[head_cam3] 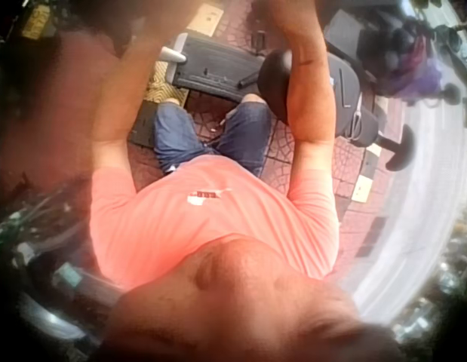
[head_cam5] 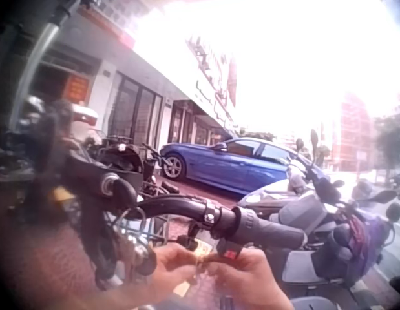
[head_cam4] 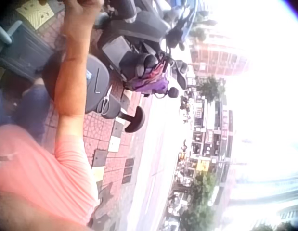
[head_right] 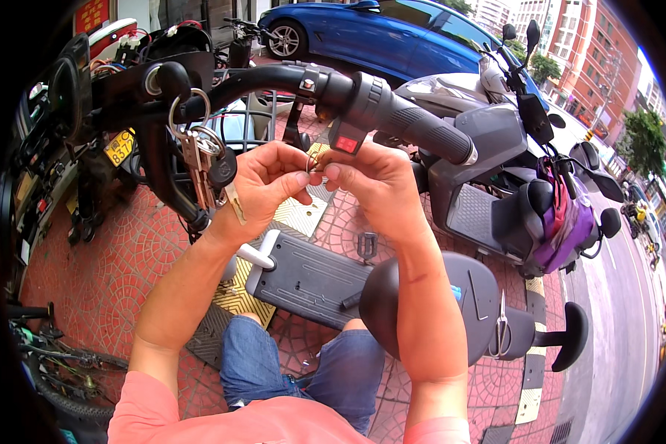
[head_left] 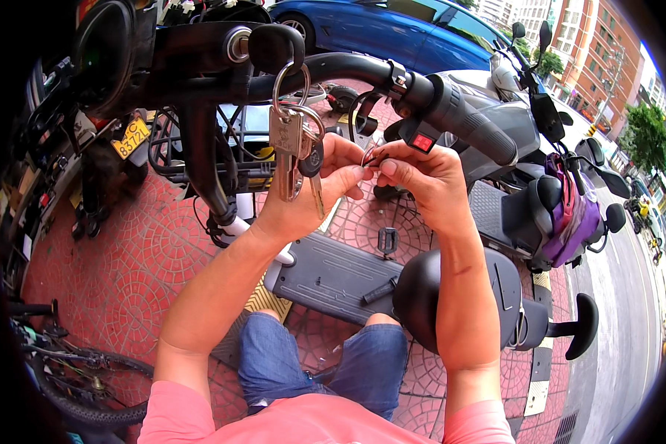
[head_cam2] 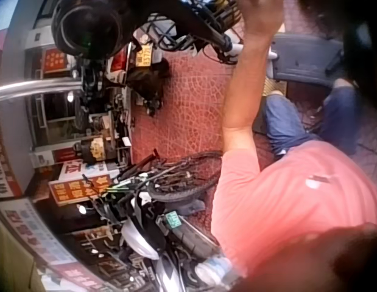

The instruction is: The person is connecting electrical wires on a scooter's handlebar by hand and then using a lighter to heat-shrink the wire connections.

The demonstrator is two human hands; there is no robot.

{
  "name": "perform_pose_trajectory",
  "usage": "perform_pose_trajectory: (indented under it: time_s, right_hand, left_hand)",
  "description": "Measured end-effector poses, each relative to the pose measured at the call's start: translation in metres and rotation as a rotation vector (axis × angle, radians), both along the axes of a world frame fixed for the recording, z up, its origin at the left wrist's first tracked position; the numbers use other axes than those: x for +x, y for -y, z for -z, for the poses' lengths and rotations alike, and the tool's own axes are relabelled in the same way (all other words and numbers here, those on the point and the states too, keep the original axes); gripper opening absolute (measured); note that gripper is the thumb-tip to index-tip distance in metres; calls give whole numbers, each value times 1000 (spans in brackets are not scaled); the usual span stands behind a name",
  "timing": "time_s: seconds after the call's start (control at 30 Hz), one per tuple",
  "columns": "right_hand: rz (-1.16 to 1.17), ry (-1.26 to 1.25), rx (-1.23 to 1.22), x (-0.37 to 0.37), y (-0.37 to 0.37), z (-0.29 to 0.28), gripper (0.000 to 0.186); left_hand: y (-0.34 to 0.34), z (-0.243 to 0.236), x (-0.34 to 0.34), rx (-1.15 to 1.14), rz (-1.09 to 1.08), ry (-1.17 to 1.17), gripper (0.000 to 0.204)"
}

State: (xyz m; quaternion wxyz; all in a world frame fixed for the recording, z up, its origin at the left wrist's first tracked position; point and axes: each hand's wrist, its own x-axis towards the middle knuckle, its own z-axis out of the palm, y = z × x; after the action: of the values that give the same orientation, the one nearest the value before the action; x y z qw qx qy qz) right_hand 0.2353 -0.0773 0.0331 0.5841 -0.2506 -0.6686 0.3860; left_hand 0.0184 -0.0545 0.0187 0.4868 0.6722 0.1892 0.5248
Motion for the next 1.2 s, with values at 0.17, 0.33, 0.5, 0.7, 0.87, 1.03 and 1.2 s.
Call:
perform_pose_trajectory:
  time_s: [0.17,0.33,0.5,0.7,0.87,1.03,1.2]
  right_hand:
    - [-35,-181,-168,4,-6,2,21]
    - [-128,-336,-212,4,-7,4,22]
    - [-180,-387,-187,5,-8,6,18]
    - [-101,-320,-200,6,-7,4,17]
    - [-91,-320,-193,4,-5,3,17]
    - [-85,-300,-198,4,-4,1,15]
    - [-140,-262,-264,7,-8,5,22]
  left_hand:
    - [1,4,-2,34,27,-36,17]
    - [3,3,-1,45,30,-68,16]
    - [2,2,2,49,32,-66,15]
    - [5,-2,3,49,29,-99,15]
    - [4,0,4,49,21,-93,15]
    - [6,-3,3,40,14,-115,15]
    - [4,0,4,45,45,-62,15]
